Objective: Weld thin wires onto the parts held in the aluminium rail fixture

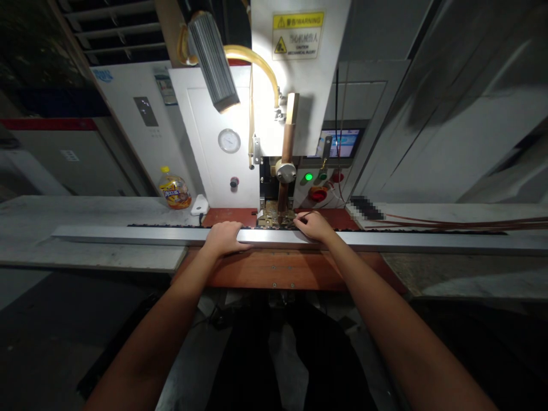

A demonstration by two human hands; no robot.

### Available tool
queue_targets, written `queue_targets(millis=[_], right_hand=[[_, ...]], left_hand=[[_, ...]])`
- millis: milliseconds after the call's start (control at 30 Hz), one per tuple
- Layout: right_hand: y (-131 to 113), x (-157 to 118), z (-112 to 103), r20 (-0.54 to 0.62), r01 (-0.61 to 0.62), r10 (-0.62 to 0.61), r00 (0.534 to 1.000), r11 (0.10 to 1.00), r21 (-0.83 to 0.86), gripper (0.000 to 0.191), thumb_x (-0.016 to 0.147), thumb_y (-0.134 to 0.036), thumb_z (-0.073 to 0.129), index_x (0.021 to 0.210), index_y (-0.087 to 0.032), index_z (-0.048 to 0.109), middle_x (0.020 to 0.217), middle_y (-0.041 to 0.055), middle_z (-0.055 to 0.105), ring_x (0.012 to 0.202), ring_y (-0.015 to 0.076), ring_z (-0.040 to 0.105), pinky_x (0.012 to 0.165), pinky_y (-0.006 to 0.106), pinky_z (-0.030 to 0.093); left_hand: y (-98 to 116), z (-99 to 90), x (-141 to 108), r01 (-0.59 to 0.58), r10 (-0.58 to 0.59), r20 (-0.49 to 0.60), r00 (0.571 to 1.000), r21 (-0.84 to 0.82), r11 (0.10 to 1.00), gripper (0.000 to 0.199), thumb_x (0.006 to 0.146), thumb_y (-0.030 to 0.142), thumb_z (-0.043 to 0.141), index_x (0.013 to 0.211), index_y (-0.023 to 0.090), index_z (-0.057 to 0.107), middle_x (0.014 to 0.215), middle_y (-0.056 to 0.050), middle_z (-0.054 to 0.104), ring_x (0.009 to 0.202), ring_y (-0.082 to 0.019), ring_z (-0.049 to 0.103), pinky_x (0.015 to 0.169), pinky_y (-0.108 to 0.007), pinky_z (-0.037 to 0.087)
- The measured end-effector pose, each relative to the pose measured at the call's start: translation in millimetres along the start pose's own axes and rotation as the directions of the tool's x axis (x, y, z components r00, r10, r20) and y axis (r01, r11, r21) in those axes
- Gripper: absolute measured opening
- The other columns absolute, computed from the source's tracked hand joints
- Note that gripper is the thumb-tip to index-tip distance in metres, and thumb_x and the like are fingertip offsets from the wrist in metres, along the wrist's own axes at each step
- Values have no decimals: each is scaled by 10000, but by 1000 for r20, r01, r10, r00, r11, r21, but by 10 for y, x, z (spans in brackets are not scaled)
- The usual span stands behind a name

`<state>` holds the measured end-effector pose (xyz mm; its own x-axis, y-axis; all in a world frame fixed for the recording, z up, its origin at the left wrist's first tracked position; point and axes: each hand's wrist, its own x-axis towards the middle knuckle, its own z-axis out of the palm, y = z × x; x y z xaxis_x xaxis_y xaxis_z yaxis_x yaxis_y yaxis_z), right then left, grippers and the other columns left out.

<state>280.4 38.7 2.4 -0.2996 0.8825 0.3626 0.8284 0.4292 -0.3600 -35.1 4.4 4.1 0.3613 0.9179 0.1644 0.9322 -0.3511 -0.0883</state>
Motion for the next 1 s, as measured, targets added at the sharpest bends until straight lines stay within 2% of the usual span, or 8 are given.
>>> queue_targets(millis=[300,533,867,1000], right_hand=[[-15,-42,12,-24,-17,15,1000,999,-48,254,897,-303,543,852,-236,784,945,51,795,928,225,713,877,278,492],[-47,-79,-3,-23,-26,25,999,998,-54,265,902,-317,537,879,-228,786,963,61,793,933,239,713,880,295,497],[-41,-104,12,-51,-13,9,999,997,-75,247,892,-329,552,864,-250,784,959,40,795,926,233,713,896,299,492],[-39,-122,18,-68,1,-6,998,998,-69,256,898,-322,544,872,-237,784,966,59,794,937,239,715,884,297,496]], left_hand=[[33,-14,-49,19,-19,-11,1000,-24,1000,638,716,705,625,1138,228,664,1159,-109,710,1071,-327,641,896,-396,475],[46,-9,-81,-2,1,-49,999,-5,1000,618,733,695,621,1123,217,661,1137,-109,712,1056,-319,645,885,-390,474],[68,-23,-114,25,-25,-46,999,-14,1000,602,730,696,631,1097,221,662,1109,-110,712,1048,-317,635,883,-397,467],[68,-16,-124,12,-12,-57,998,-6,1000,586,734,695,630,1072,218,656,1097,-107,713,1036,-313,638,874,-394,465]])
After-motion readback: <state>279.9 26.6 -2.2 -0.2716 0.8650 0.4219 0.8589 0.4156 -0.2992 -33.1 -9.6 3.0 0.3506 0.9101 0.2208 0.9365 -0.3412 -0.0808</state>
